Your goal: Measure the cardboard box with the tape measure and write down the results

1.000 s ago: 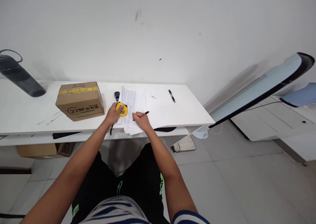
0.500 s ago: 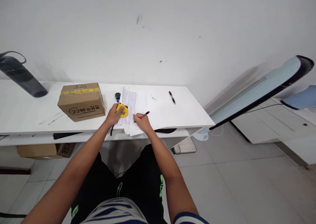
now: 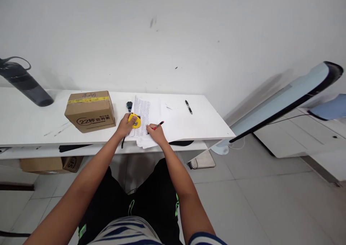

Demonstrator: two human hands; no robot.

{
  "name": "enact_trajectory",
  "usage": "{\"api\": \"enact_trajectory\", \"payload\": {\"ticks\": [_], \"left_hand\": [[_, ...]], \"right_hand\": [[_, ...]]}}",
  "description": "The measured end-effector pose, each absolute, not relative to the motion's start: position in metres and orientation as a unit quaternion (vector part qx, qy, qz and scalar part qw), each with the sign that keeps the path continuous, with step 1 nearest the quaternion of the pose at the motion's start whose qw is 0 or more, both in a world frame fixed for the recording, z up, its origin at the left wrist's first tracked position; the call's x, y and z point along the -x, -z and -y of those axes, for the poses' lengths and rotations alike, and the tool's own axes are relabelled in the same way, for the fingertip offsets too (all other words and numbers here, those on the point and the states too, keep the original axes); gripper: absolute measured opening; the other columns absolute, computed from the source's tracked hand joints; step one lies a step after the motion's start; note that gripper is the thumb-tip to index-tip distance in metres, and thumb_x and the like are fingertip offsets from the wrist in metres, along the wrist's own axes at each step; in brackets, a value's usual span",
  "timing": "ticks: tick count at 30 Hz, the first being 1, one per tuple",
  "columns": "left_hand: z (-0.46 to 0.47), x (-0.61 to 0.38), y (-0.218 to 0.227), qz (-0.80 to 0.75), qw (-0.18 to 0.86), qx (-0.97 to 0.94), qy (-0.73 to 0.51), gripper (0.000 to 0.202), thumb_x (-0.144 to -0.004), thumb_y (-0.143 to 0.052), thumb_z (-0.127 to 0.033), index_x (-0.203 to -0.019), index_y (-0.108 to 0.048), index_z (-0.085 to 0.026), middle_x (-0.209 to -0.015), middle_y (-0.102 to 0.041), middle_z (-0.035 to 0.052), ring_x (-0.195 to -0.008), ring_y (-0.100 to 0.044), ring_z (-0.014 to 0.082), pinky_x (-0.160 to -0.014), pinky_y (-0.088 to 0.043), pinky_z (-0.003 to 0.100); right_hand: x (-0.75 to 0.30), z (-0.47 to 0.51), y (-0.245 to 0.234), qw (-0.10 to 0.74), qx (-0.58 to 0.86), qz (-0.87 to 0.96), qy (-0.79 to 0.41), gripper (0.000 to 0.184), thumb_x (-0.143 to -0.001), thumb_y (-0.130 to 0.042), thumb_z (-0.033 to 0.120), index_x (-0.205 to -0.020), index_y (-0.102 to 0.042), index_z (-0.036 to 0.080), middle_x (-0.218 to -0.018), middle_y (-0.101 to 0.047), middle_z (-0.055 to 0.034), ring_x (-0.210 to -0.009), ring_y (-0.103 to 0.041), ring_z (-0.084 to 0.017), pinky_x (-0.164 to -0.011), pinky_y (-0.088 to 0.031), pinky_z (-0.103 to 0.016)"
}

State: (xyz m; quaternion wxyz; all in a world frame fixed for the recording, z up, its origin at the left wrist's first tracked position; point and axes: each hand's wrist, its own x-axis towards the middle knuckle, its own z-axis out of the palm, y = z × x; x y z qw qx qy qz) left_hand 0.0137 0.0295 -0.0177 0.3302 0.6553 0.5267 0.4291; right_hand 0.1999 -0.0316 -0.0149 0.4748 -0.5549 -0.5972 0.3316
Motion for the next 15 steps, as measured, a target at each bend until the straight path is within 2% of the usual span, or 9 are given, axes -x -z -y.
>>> {"api": "enact_trajectory", "payload": {"ticks": [15], "left_hand": [[-0.028, -0.0141, 0.0155, -0.534, 0.324, -0.654, -0.427, 0.054, -0.083, -0.049, -0.069, -0.105, -0.054, -0.02, -0.097, -0.066, 0.0064, -0.088, -0.063, 0.0225, -0.076, -0.049, 0.034]], "right_hand": [[-0.2004, 0.0319, 0.0163, 0.49, 0.568, 0.583, -0.313, 0.037, -0.077, -0.051, 0.044, -0.05, -0.036, 0.024, -0.05, -0.044, 0.0034, -0.056, -0.042, -0.014, -0.059, -0.036, -0.028]]}}
